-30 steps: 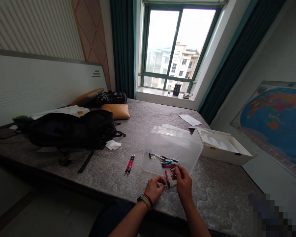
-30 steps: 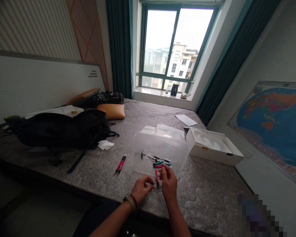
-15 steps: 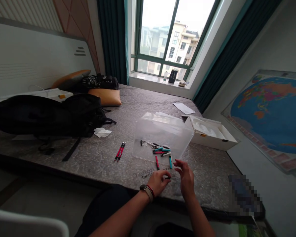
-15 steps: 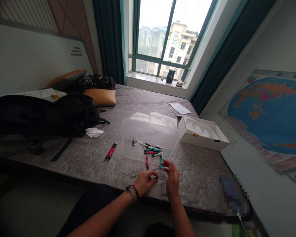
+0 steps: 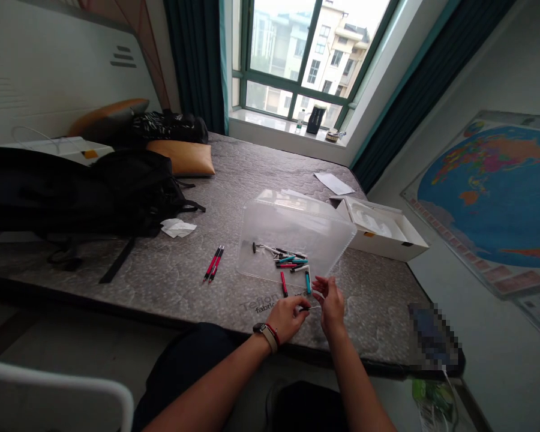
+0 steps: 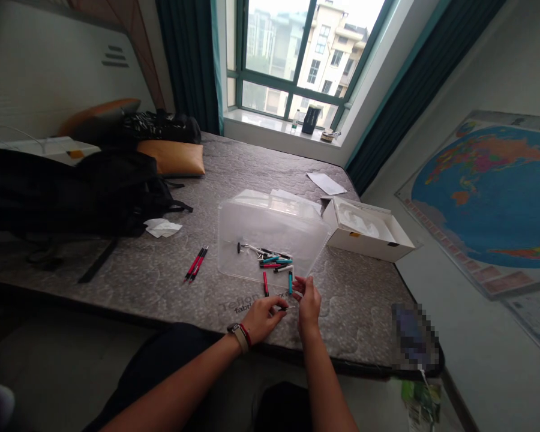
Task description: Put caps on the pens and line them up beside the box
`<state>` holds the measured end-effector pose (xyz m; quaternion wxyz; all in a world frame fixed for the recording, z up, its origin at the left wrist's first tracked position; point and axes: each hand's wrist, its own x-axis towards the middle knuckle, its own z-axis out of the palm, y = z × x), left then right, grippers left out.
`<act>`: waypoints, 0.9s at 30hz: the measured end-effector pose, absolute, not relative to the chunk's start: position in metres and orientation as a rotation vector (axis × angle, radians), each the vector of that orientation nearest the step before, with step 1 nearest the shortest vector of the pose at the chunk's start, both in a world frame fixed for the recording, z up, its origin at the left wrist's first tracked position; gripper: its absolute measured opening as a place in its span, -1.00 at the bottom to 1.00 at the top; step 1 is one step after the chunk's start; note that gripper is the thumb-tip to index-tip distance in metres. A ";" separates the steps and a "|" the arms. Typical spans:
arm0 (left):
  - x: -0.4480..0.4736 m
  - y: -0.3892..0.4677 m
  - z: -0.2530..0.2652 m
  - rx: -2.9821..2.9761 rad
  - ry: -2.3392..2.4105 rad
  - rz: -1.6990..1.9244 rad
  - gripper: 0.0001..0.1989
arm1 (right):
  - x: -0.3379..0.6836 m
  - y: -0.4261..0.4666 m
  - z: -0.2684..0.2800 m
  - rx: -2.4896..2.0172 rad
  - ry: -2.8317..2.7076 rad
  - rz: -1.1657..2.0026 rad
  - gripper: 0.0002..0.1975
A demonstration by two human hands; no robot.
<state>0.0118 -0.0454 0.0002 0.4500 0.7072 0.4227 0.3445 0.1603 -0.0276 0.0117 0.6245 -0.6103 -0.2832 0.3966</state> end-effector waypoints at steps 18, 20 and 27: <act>-0.011 -0.017 0.015 1.427 1.069 1.006 -0.79 | 0.147 0.023 0.022 -1.837 -1.817 0.690 -0.73; -0.013 -0.013 0.016 1.377 1.080 1.020 -0.80 | 0.146 0.041 0.026 -1.966 -2.055 0.523 -0.72; -0.015 -0.009 0.013 1.318 1.099 1.013 -0.81 | 0.143 0.079 0.024 -2.154 -2.388 0.321 -0.62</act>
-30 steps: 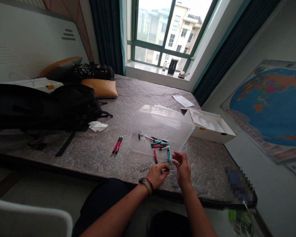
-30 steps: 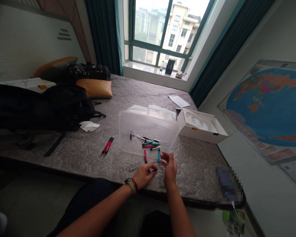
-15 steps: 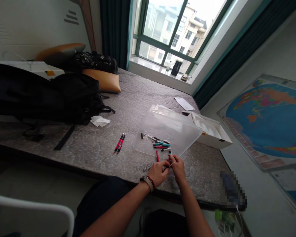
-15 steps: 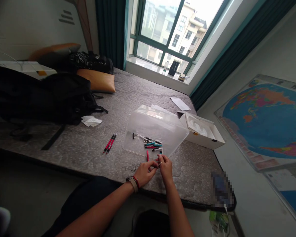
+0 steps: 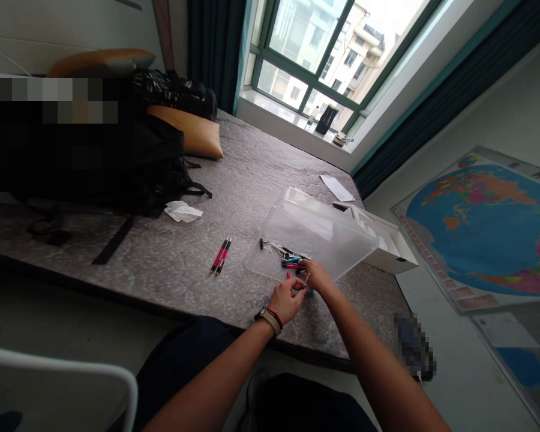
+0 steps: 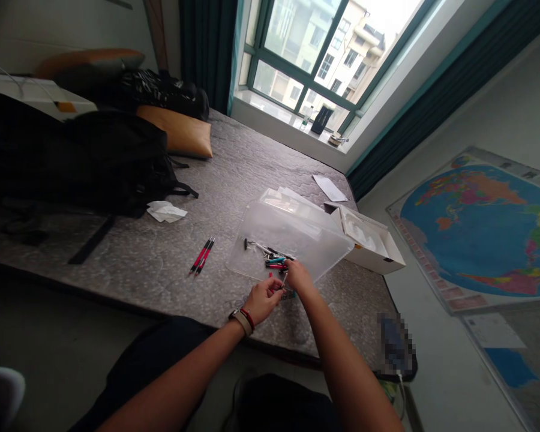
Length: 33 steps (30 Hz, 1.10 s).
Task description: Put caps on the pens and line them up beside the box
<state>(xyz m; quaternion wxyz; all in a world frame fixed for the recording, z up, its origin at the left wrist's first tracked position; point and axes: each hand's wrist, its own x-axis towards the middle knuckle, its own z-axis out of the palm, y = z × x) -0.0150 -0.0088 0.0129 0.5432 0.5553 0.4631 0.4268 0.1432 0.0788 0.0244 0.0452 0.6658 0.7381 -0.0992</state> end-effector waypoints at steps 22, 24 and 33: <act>-0.014 -0.008 0.005 1.347 1.112 0.971 -0.81 | 0.137 0.155 0.026 1.843 2.191 -0.149 -0.71; -0.013 -0.007 0.005 1.350 1.116 0.974 -0.81 | 0.136 0.157 0.024 1.823 2.206 -0.146 -0.72; -0.013 -0.007 0.004 1.332 1.094 0.993 -0.83 | 0.131 0.151 0.023 1.762 2.278 -0.145 -0.74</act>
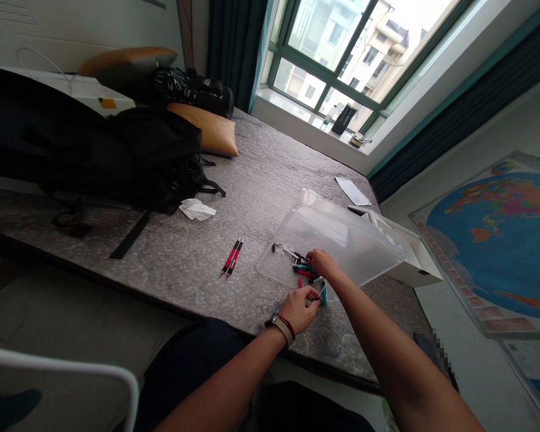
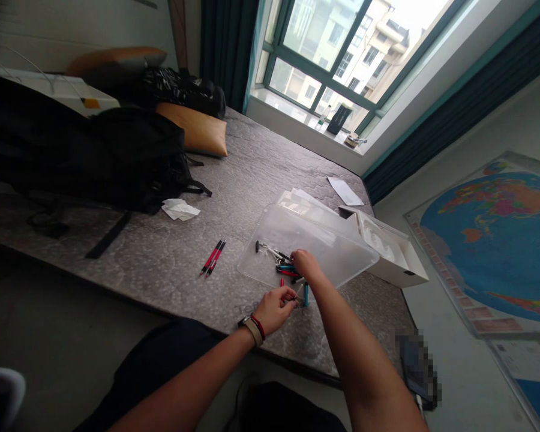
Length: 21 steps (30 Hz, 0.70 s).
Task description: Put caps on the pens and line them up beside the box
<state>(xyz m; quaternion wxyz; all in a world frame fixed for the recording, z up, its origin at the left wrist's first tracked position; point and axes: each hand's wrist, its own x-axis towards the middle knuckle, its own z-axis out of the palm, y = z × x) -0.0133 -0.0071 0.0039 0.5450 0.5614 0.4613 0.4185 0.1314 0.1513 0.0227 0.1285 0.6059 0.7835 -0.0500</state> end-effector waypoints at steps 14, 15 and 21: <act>-0.013 0.000 0.008 0.969 0.936 1.007 -0.82 | 0.133 0.143 0.019 1.861 2.352 -0.205 -0.75; -0.014 0.001 0.008 0.968 0.934 1.018 -0.83 | 0.133 0.143 0.020 1.884 2.366 -0.214 -0.75; -0.020 0.009 0.009 0.937 0.918 1.048 -0.84 | 0.136 0.125 0.026 2.224 2.482 -0.345 -0.76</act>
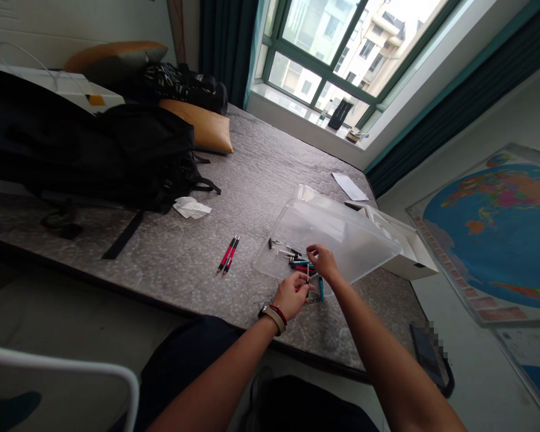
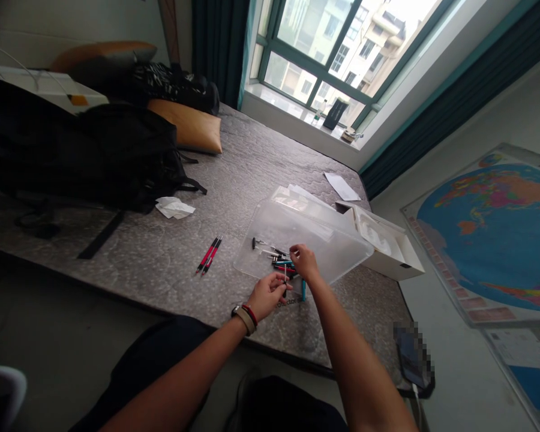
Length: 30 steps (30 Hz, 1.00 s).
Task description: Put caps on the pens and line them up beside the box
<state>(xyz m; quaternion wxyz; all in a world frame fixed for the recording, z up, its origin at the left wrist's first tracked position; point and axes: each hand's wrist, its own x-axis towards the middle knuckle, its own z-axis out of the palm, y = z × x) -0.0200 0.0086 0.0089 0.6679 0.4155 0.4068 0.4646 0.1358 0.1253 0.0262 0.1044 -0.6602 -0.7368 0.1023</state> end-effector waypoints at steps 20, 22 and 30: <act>-0.056 0.018 0.022 0.787 0.883 1.213 -0.60 | 0.090 -0.019 0.006 -1.415 -1.127 0.963 -0.69; -0.057 0.019 0.022 0.769 0.887 1.226 -0.60 | 0.091 -0.018 0.006 -1.409 -1.119 0.956 -0.69; -0.057 0.020 0.023 0.764 0.881 1.234 -0.62 | 0.096 -0.018 0.006 -1.408 -1.087 0.995 -0.69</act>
